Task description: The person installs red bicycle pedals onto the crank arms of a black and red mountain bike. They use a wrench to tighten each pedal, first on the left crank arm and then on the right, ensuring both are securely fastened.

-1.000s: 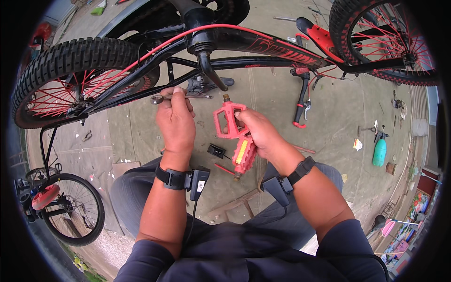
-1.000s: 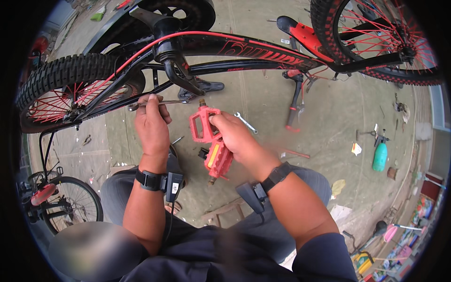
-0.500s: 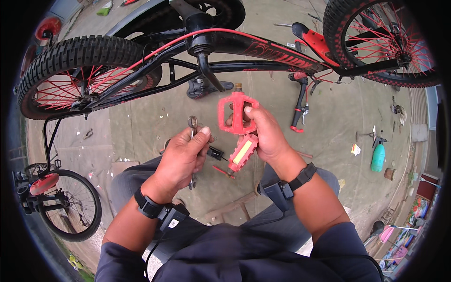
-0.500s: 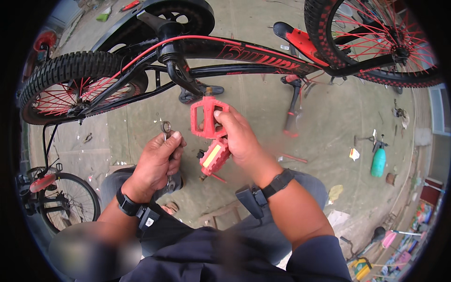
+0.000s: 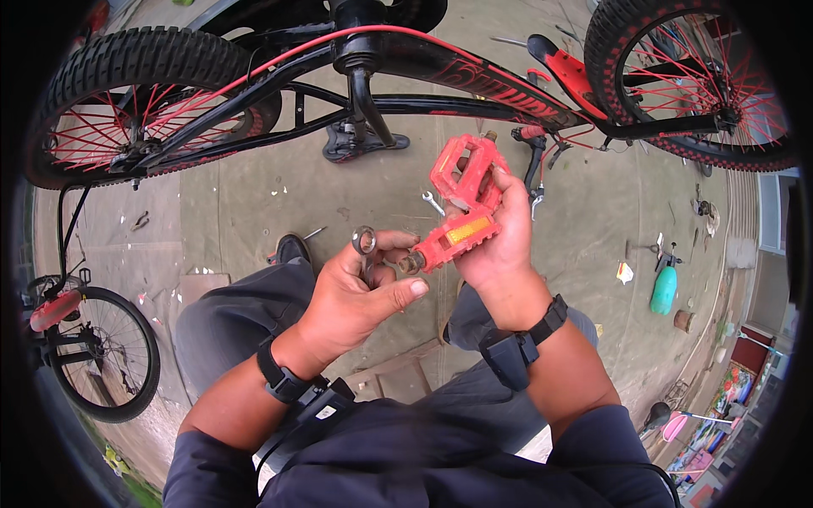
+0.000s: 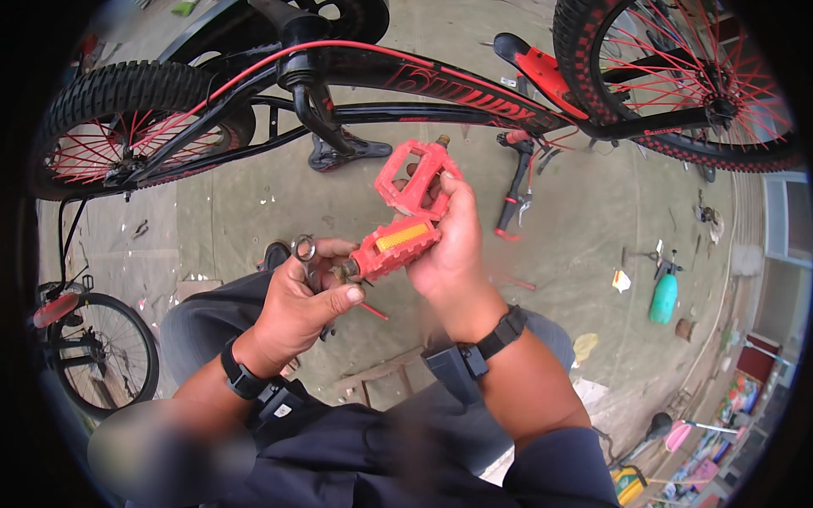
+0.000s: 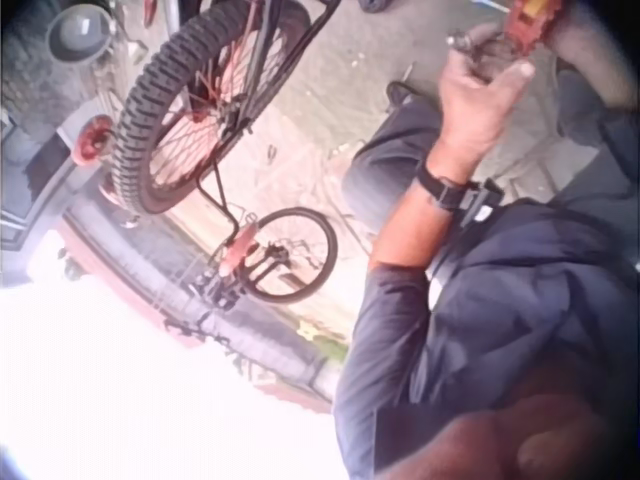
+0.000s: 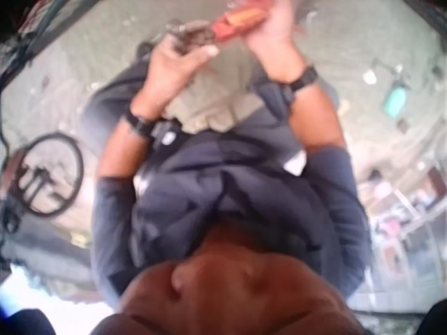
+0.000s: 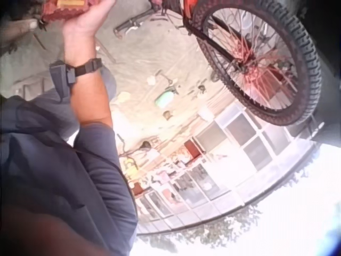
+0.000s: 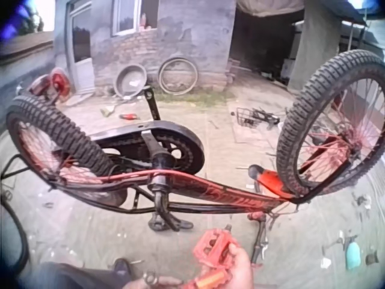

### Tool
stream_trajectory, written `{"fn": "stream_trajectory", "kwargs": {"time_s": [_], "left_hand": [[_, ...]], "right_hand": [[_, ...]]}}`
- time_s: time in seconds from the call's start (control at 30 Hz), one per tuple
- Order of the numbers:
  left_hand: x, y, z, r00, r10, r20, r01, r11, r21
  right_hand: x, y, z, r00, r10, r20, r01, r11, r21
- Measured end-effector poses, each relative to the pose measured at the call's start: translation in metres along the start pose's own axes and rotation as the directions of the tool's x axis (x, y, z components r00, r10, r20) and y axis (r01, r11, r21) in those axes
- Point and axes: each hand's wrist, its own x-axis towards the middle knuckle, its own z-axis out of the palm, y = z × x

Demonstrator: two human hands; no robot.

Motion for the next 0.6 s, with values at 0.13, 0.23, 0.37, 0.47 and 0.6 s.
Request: {"fn": "stream_trajectory", "kwargs": {"time_s": [0.13,0.23,0.37,0.47,0.6], "left_hand": [[0.0,0.0,0.005,0.993,0.086,-0.075,-0.087,0.996,-0.017],[-0.001,0.007,0.003,0.992,0.087,-0.09,-0.088,0.996,-0.014],[0.003,0.007,-0.003,0.991,0.094,-0.09,-0.102,0.991,-0.089],[0.002,0.01,-0.01,0.993,0.084,-0.086,-0.095,0.987,-0.131],[0.004,0.017,-0.01,0.992,0.072,-0.104,-0.089,0.982,-0.164]], "right_hand": [[-0.009,0.005,0.007,1.0,-0.011,-0.006,0.011,0.999,-0.035],[-0.012,0.007,0.003,1.0,-0.011,0.024,0.011,1.0,-0.017],[-0.016,0.006,0.009,1.0,-0.017,0.012,0.018,1.0,-0.016],[-0.018,0.006,0.011,0.997,0.012,0.072,-0.011,1.0,-0.021],[-0.021,0.003,0.015,0.993,0.053,0.106,-0.048,0.998,-0.051]]}}
